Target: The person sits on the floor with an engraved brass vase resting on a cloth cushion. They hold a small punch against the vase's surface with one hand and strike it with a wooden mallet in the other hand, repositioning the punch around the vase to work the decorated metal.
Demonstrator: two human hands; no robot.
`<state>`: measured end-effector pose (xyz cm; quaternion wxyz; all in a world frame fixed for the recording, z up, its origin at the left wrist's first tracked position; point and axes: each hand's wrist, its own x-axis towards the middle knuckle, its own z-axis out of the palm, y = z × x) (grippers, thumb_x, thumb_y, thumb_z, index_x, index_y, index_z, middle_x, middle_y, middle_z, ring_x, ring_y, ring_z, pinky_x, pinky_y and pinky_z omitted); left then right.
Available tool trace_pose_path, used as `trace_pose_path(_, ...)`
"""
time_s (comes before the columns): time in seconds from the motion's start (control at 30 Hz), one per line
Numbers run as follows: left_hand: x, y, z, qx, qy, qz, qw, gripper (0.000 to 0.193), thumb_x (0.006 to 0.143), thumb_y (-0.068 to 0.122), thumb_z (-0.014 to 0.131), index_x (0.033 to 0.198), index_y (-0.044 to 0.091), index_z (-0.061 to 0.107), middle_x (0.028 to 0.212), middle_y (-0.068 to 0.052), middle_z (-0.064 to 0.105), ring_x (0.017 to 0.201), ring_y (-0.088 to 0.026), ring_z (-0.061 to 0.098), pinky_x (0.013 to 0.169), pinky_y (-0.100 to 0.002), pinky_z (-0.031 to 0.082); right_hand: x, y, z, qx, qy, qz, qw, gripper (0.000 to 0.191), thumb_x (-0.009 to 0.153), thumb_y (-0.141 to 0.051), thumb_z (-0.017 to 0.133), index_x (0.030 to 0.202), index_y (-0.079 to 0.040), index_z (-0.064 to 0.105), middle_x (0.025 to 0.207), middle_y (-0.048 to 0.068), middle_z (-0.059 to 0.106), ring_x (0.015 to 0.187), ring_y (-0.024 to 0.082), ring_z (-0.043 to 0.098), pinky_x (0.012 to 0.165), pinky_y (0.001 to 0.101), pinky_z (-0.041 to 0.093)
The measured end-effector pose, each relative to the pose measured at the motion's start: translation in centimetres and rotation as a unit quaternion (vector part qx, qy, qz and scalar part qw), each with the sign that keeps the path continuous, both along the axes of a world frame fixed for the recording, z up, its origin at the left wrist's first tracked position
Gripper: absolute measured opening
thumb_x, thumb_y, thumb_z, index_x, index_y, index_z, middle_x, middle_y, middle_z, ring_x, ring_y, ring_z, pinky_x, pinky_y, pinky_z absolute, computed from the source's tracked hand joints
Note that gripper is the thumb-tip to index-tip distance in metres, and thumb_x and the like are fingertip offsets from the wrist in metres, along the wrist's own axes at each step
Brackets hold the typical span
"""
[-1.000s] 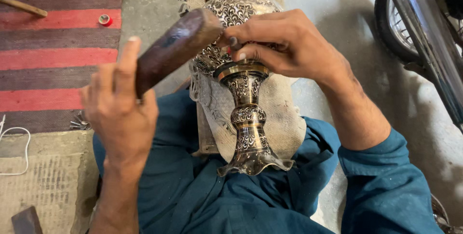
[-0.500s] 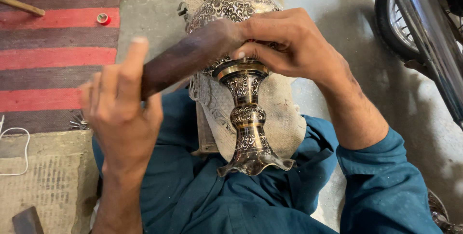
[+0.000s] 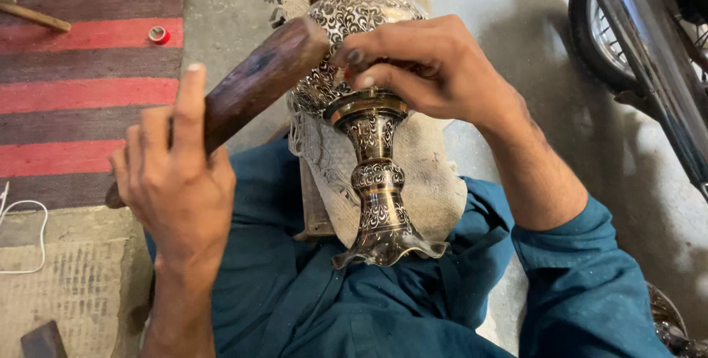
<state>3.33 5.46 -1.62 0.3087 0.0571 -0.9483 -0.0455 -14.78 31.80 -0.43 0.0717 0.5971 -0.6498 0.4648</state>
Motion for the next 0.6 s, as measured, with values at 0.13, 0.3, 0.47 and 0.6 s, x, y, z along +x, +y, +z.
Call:
trace_pose_path(0.13,1.1,-0.2,-2.4,0.257,0.012,-0.054,0.965,0.07,0.091,-0.002,0.068,0.154,0.007,0.038,0.104,-0.009,0.061,0.088,-0.02,0.063,0.083,-0.031,0.053,-0.1,0.8,-0.8,-0.105,-0.115,0.0,0.988,0.018,0.109,-0.008,0.072,0.124,0.0,0.066,0.099,0.007,0.075,0.093,0.015,0.075,0.085,0.0288,0.063)
trace_pose_path(0.3,0.7,2.9,-8.1,0.541,0.089,-0.22,0.806,0.056,0.095,-0.008,0.065,0.144,0.002,0.039,0.113,-0.007,0.057,0.104,-0.015,0.063,0.102,-0.031,0.054,-1.3,0.8,-0.4,-0.234,-0.166,-0.008,0.958,0.021,0.105,-0.006,0.069,0.124,0.0,0.061,0.099,0.006,0.075,0.097,0.014,0.076,0.087,0.0286,0.065)
trace_pose_path(0.47,-0.6,3.7,-11.0,0.577,0.072,-0.242,0.776,0.044,0.096,-0.009,0.062,0.134,0.001,0.04,0.115,-0.007,0.058,0.104,-0.015,0.067,0.105,-0.033,0.056,0.7,0.4,-1.1,-0.134,-0.166,-0.087,0.973,0.03,0.096,0.006,0.07,0.123,0.006,0.058,0.099,0.014,0.073,0.095,0.017,0.076,0.08,0.0274,0.065)
trace_pose_path(0.6,-0.2,2.6,-9.8,0.57,0.031,-0.154,0.806,0.054,0.093,-0.008,0.064,0.141,0.001,0.041,0.096,-0.004,0.061,0.084,-0.012,0.064,0.081,-0.027,0.055,1.6,-0.4,-1.6,-0.138,-0.18,-0.05,0.973,0.017,0.113,0.006,0.069,0.128,0.006,0.062,0.109,0.014,0.074,0.104,0.017,0.076,0.091,0.025,0.065)
